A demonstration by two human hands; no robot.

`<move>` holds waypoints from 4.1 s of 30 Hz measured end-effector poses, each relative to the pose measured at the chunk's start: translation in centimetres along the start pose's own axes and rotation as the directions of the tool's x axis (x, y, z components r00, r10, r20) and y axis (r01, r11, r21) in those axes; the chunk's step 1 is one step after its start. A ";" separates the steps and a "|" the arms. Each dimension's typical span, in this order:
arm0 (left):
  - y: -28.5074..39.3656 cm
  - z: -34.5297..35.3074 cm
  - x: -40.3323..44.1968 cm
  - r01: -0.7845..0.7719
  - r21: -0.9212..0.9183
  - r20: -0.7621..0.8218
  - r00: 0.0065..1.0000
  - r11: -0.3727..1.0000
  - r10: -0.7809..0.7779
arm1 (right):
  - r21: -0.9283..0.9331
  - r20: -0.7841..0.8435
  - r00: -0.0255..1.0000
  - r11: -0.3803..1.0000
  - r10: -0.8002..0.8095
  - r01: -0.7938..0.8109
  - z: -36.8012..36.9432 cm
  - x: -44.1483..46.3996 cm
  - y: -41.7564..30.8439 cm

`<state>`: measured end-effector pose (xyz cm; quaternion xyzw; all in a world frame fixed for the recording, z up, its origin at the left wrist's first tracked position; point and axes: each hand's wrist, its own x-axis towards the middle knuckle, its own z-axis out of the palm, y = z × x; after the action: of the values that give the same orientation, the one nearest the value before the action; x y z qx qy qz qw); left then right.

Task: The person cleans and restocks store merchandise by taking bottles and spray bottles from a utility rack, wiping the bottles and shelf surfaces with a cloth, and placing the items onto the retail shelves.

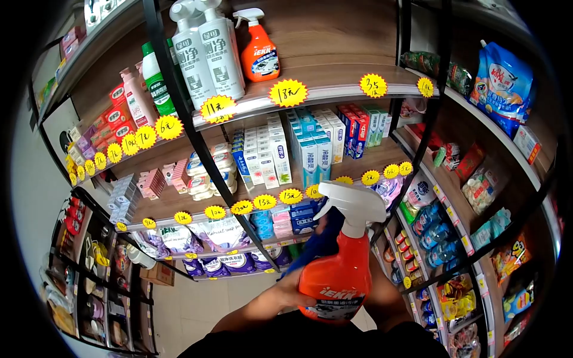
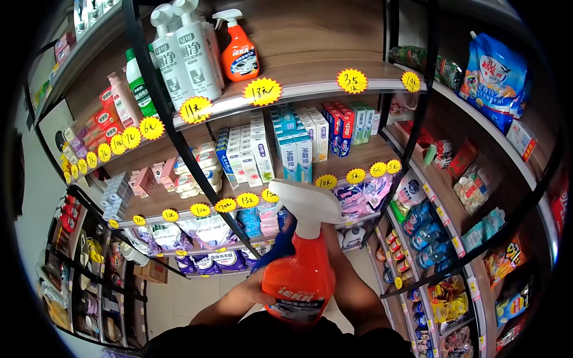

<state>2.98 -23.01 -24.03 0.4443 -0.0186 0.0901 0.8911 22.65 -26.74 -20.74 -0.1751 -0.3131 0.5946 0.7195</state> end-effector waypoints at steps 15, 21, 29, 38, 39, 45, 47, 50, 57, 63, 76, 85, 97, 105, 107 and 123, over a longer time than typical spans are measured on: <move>6.4 -0.5 -4.3 0.093 0.820 -0.385 0.820 0.565 0.424 | -0.971 0.221 0.707 -0.219 -0.672 0.095 5.3 -1.3 4.6; 7.0 -2.6 -5.7 0.031 0.891 -0.316 0.760 0.454 0.568 | -0.828 0.442 0.676 -0.557 -0.589 0.057 11.5 0.4 7.5; 6.8 -6.1 -5.4 -0.003 0.967 -0.200 0.614 0.255 0.764 | -0.683 0.457 0.734 -0.727 -0.503 -0.073 14.3 4.3 10.1; 8.6 -7.8 -7.7 -0.145 0.802 -0.282 0.764 0.580 0.581 | -0.741 0.646 0.628 -0.555 -0.434 0.379 7.7 0.7 11.6; 8.7 -8.0 -7.7 -0.142 0.803 -0.283 0.765 0.579 0.579 | -0.765 0.621 0.608 -0.553 -0.495 0.331 6.1 0.2 12.6; 9.7 -8.5 -7.8 -0.294 0.438 -0.237 0.874 0.850 0.425 | -0.642 0.733 0.535 -0.687 -0.420 0.341 4.2 -2.6 16.9; 8.3 -8.7 -7.2 -0.266 0.398 -0.276 0.878 0.878 0.392 | -0.606 0.765 0.511 -0.706 -0.391 0.366 6.7 -2.7 16.1; 8.4 -7.2 -7.4 -0.230 0.444 -0.298 0.874 0.866 0.385 | -0.770 0.564 0.692 -0.589 -0.449 0.245 10.3 -1.7 12.6; 7.7 -6.1 -7.2 -0.289 0.223 -0.284 0.894 0.931 0.346 | -0.957 0.196 0.767 0.050 -0.611 0.284 11.6 1.3 7.0; 8.5 -5.5 -7.6 -0.345 -0.078 -0.186 0.927 0.935 0.326 | -0.425 -0.159 0.882 0.837 -0.443 0.344 7.2 -0.7 11.9; 4.9 -3.3 -3.9 -0.395 0.333 -0.227 0.848 0.856 0.479 | -0.872 0.432 0.451 -0.233 -0.781 0.431 6.5 -5.3 10.2; 1.4 -4.1 -2.9 -0.340 0.090 -0.123 0.929 0.936 0.349 | -0.802 0.597 0.698 -0.293 -0.395 0.521 9.3 -6.0 4.4; 1.5 2.0 0.5 -0.467 -0.157 -0.126 0.883 0.870 0.452 | -0.780 0.624 0.725 -0.296 -0.292 0.552 10.3 -4.0 -1.6; -1.3 -0.7 1.4 -0.508 -0.320 -0.182 0.862 0.800 0.474 | -0.584 0.771 0.622 -0.539 -0.135 0.607 4.5 -11.2 1.2; -2.0 -4.3 1.9 -0.474 -0.352 -0.258 0.878 0.807 0.403 | -0.523 0.833 0.518 -0.577 -0.193 0.627 1.7 -11.9 3.1; -1.0 -4.7 3.8 -0.349 -0.545 -0.045 0.920 0.762 0.389 | -0.612 -0.218 0.929 0.784 -0.300 0.109 4.5 -4.9 -0.4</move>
<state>6.62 -19.26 -27.23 0.1638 -0.1619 0.2390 0.9433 19.50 -32.07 -18.30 -0.4433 -0.3848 0.3511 0.7294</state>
